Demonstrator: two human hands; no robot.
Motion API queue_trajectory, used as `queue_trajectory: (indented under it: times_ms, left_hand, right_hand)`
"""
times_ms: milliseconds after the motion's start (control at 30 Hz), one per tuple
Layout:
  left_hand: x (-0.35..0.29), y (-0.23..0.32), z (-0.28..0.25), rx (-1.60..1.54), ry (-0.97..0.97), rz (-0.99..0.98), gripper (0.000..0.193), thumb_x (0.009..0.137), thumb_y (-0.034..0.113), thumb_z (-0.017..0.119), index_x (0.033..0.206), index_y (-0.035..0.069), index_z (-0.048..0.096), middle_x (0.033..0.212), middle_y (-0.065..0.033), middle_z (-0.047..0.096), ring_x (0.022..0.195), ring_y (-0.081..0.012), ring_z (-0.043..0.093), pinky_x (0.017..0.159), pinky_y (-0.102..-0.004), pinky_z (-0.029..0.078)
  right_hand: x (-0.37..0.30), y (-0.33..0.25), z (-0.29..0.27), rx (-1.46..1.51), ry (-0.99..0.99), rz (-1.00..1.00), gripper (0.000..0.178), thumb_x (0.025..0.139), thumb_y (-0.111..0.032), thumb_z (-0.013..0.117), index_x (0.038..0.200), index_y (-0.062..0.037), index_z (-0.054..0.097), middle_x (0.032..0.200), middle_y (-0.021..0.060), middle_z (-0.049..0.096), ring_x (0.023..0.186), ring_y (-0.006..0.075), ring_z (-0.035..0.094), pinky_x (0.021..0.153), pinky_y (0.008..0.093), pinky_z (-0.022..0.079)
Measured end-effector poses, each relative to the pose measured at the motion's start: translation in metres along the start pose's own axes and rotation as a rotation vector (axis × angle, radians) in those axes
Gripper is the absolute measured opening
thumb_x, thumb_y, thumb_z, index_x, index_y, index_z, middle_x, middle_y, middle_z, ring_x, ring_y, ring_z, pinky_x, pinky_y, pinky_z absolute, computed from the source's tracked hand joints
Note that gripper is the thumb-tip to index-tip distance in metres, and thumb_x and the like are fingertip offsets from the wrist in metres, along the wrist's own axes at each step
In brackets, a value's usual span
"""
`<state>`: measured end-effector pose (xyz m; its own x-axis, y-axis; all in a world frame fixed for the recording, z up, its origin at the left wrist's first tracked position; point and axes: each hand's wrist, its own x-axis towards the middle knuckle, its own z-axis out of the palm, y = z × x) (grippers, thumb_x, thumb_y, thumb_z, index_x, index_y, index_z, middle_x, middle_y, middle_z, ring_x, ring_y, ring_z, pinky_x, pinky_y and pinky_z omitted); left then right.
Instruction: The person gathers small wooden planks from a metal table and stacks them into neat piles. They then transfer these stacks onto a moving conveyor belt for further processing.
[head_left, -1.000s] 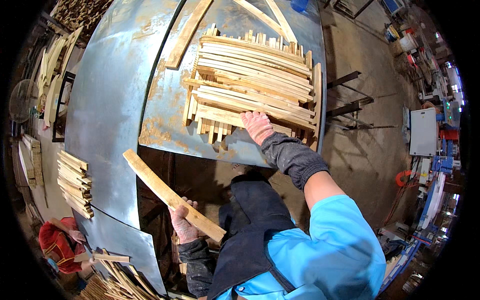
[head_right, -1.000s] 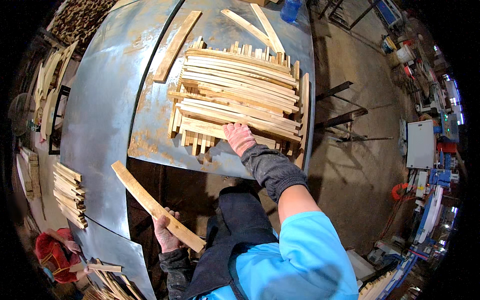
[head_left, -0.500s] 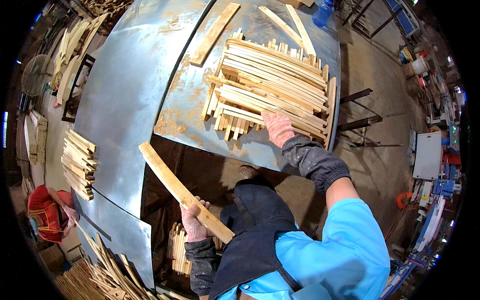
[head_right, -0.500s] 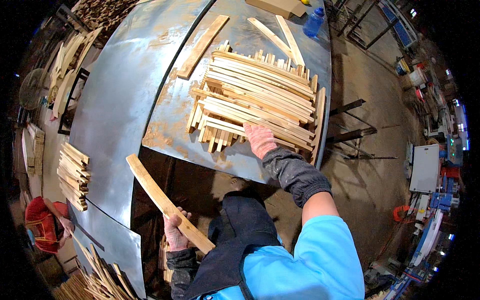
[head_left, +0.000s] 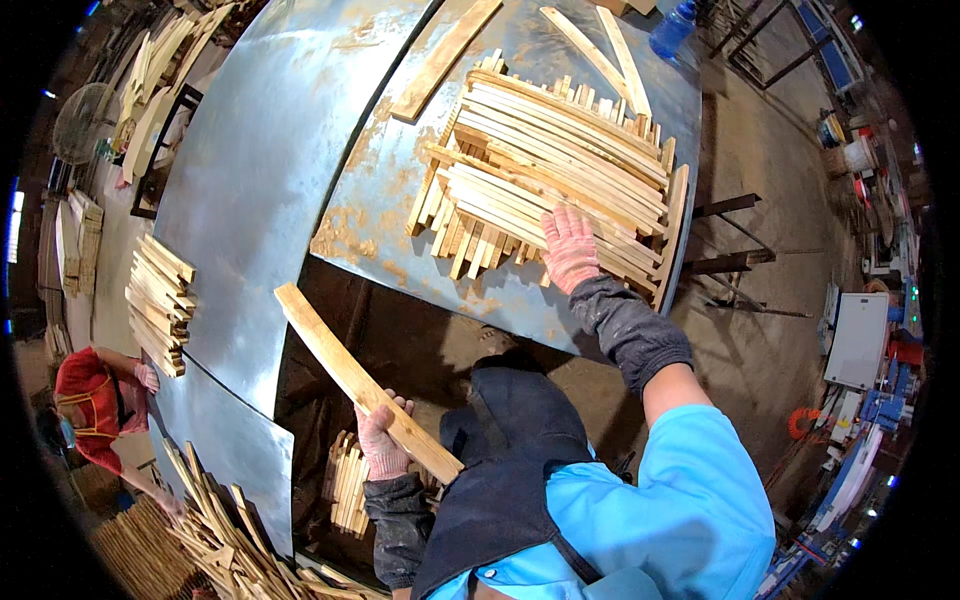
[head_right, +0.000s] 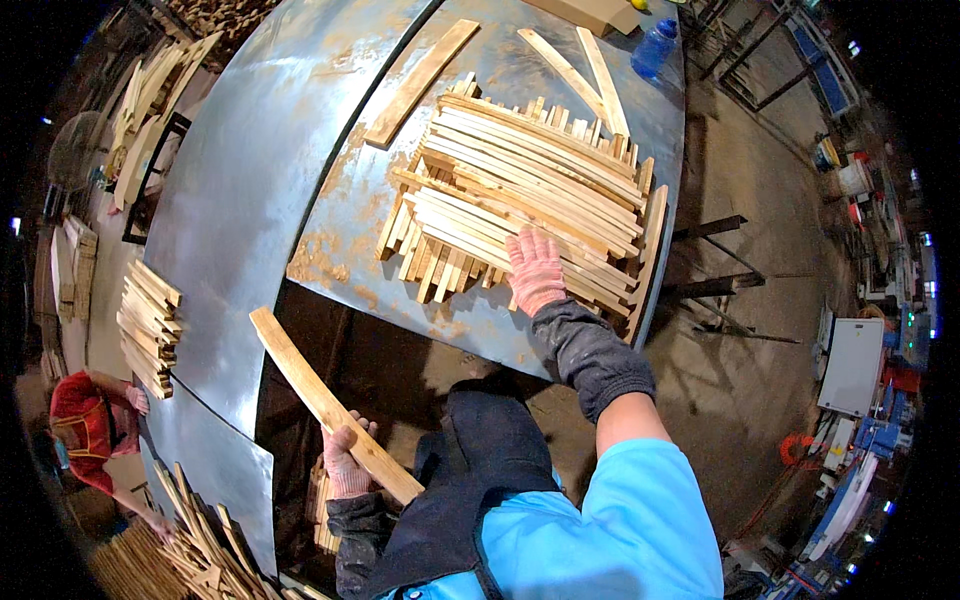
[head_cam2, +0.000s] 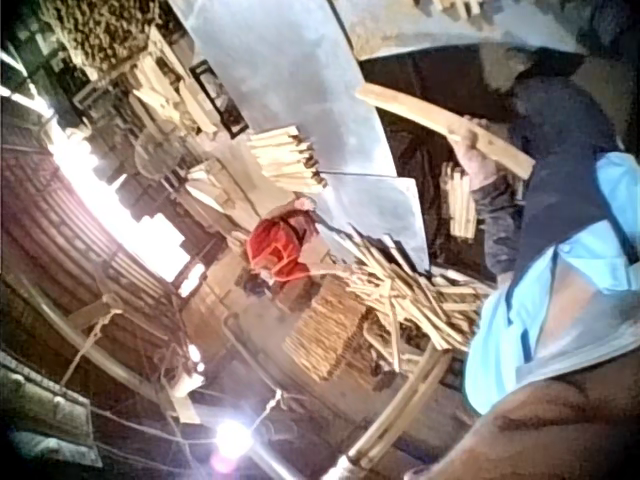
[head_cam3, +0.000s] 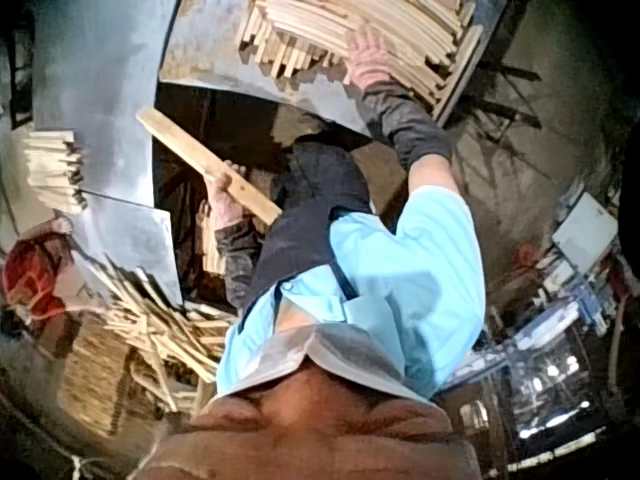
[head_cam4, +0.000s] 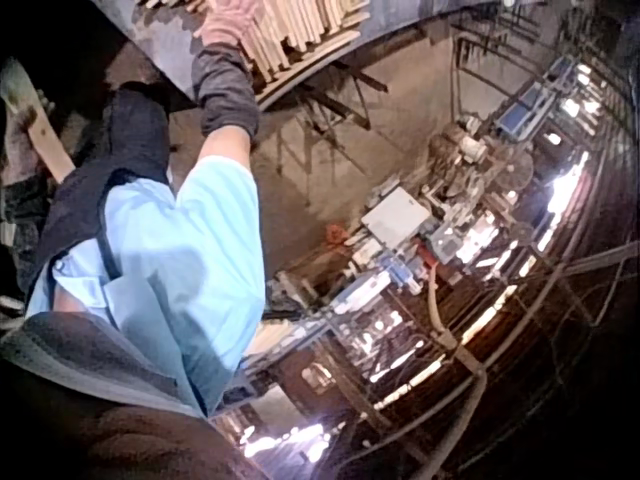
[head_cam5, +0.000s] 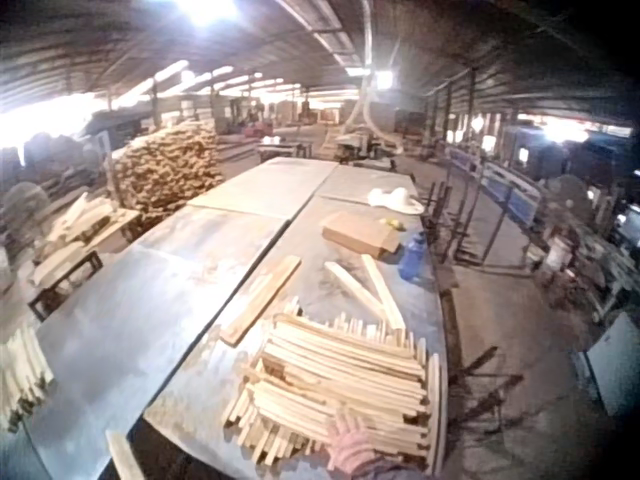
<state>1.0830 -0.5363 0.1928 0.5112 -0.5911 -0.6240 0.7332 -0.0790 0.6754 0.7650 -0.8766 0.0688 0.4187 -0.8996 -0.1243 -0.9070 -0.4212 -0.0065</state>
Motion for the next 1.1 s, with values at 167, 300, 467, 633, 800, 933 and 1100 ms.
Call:
queue_trajectory:
  times_ms: [167, 300, 467, 633, 800, 933, 1100]
  left_hand:
    - [0.001, -0.011, 0.022, -0.007, -0.025, 0.009, 0.074, 0.082, 0.013, 0.077, 0.149, 0.006, 0.046, 0.120, -0.0136, 0.063, 0.103, -0.0291, 0.069, 0.100, -0.0504, 0.061]
    - [0.000, -0.022, 0.031, -0.102, 0.001, 0.024, 0.067, 0.084, 0.005, 0.071, 0.148, 0.005, 0.048, 0.117, -0.0151, 0.065, 0.102, -0.0305, 0.070, 0.098, -0.0502, 0.063]
    - [-0.006, -0.012, 0.049, -0.100, 0.060, 0.117, 0.069, 0.092, 0.006, 0.074, 0.154, 0.006, 0.045, 0.117, -0.0130, 0.065, 0.103, -0.0270, 0.071, 0.095, -0.0465, 0.064]
    - [-0.011, -0.024, 0.048, -0.042, 0.203, 0.270, 0.068, 0.091, 0.004, 0.079, 0.152, 0.007, 0.049, 0.108, -0.0052, 0.066, 0.089, -0.0172, 0.069, 0.083, -0.0341, 0.060]
    - [-0.027, -0.034, 0.038, -0.025, 0.465, 0.383, 0.084, 0.090, 0.002, 0.082, 0.163, 0.009, 0.041, 0.123, -0.0034, 0.062, 0.105, -0.0146, 0.062, 0.092, -0.0306, 0.056]
    - [-0.078, -0.025, 0.015, -0.403, 0.372, 0.451, 0.079, 0.094, 0.002, 0.062, 0.167, 0.011, 0.036, 0.134, -0.0088, 0.061, 0.113, -0.0226, 0.065, 0.103, -0.0381, 0.056]
    - [-0.153, -0.035, -0.014, -0.438, 0.411, 0.525, 0.081, 0.090, 0.002, 0.058, 0.168, 0.008, 0.035, 0.132, -0.0080, 0.060, 0.110, -0.0210, 0.066, 0.102, -0.0353, 0.056]
  right_hand:
    - [-0.003, 0.008, 0.009, 0.021, 0.021, -0.048, 0.089, 0.098, -0.048, 0.070, 0.170, -0.0112, 0.033, 0.179, 0.0191, 0.022, 0.165, 0.0401, 0.020, 0.134, 0.0570, 0.013]
    - [0.008, 0.002, -0.017, 0.013, -0.087, -0.011, 0.087, 0.101, -0.047, 0.066, 0.171, -0.0103, 0.031, 0.180, 0.0199, 0.018, 0.166, 0.0398, 0.014, 0.136, 0.0564, 0.008]
    - [0.000, -0.025, -0.053, 0.246, -0.047, -0.114, 0.085, 0.102, -0.035, 0.067, 0.172, -0.0077, 0.026, 0.177, 0.0229, 0.026, 0.164, 0.0402, 0.023, 0.137, 0.0505, 0.015]
    - [-0.044, -0.143, -0.120, 1.271, -0.817, -0.162, 0.084, 0.095, -0.022, 0.080, 0.164, 0.0023, 0.039, 0.161, 0.0285, 0.051, 0.147, 0.0367, 0.054, 0.122, 0.0430, 0.045]
    - [-0.123, -0.242, -0.160, 0.943, -1.215, -0.679, 0.107, 0.092, -0.023, 0.082, 0.174, -0.0051, 0.015, 0.163, 0.0233, 0.049, 0.144, 0.0294, 0.055, 0.120, 0.0377, 0.043]
    - [-0.151, -0.259, -0.136, 1.044, -1.276, -0.788, 0.109, 0.091, -0.029, 0.081, 0.175, -0.0098, 0.015, 0.162, 0.0217, 0.051, 0.144, 0.0293, 0.055, 0.120, 0.0379, 0.043]
    - [-0.178, -0.276, -0.159, 0.978, -1.471, -0.936, 0.102, 0.091, -0.011, 0.079, 0.175, -0.0141, 0.022, 0.152, 0.0067, 0.056, 0.130, 0.0183, 0.059, 0.113, 0.0352, 0.049]
